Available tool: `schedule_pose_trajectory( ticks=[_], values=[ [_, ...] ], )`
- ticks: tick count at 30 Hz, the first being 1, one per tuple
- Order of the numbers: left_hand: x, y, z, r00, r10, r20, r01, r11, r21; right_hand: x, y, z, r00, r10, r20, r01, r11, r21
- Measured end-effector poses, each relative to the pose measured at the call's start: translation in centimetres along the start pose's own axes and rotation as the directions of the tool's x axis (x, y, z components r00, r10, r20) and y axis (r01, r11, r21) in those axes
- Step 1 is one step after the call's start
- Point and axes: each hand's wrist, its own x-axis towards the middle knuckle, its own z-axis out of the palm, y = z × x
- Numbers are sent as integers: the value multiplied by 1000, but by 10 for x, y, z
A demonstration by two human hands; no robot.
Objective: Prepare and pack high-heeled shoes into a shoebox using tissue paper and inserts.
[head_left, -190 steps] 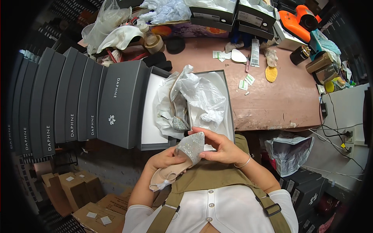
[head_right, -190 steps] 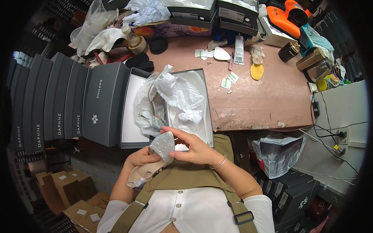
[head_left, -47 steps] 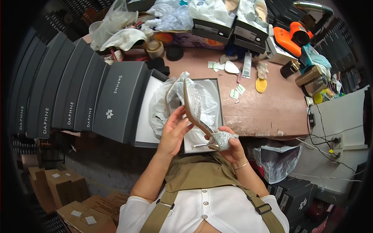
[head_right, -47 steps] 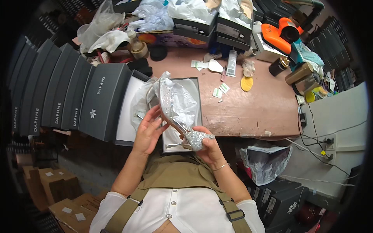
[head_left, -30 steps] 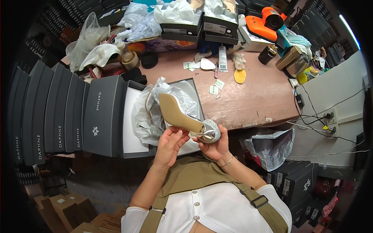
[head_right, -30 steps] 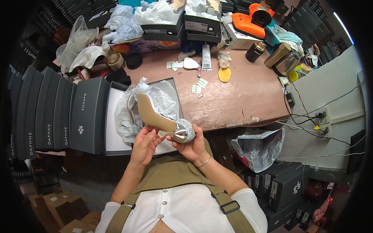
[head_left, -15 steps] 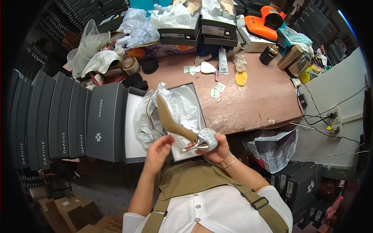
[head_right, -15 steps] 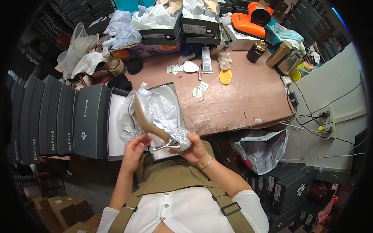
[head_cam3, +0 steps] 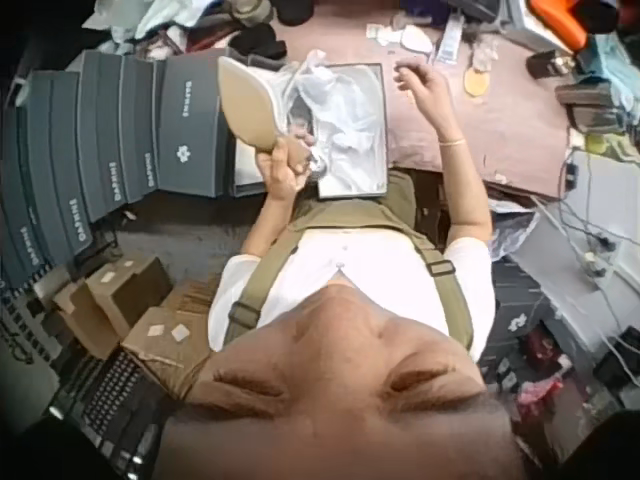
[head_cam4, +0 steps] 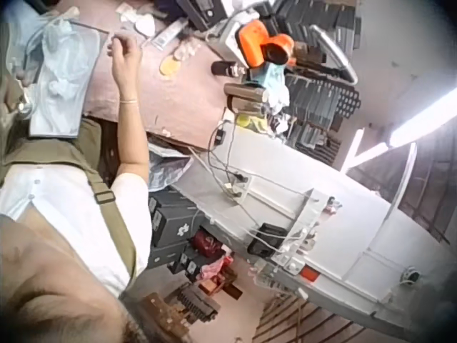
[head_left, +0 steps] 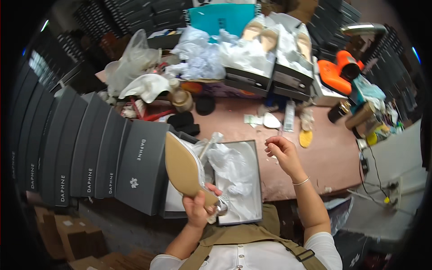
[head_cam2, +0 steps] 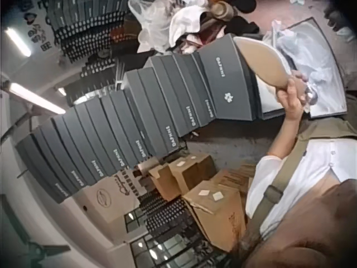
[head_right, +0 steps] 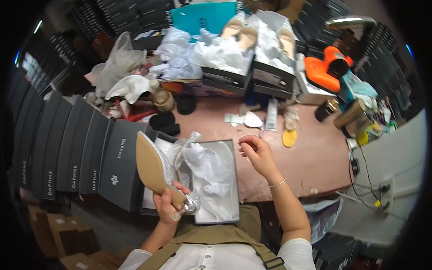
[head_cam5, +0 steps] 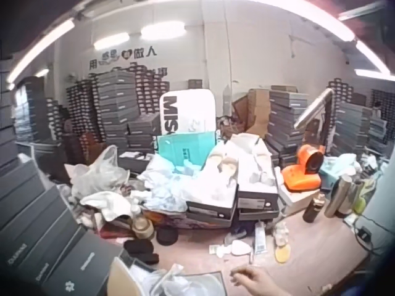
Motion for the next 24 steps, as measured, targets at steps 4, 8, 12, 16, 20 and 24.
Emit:
schedule_pose_trajectory(
  ticks=[4, 8, 12, 16, 20, 24],
  values=[
    [1, -11, -13, 961, 273, -44, -265, 956, 125, 82, -25, 75, 937, -169, 306, 280, 886, -369],
    [13, 5, -17, 953, 299, -56, -282, 938, 199, 171, 26, 170, 716, -450, 534, 698, 492, -521],
    [16, 10, -32, 944, 327, -43, -310, 924, 225, 204, 43, 220, 834, -133, 535, 526, 483, -700],
    [17, 12, -44, 956, 292, 1, -283, 926, 249, 205, 79, 227, 780, -30, 625, 599, 322, -733],
    [20, 12, -48, 956, 293, 20, -290, 933, 212, 203, 49, 195, 756, -80, 650, 581, 538, -610],
    [39, 28, -33, 973, 223, -62, -222, 975, 22, 170, -6, 127, 892, -108, 439, 247, 929, -275]
  ],
)
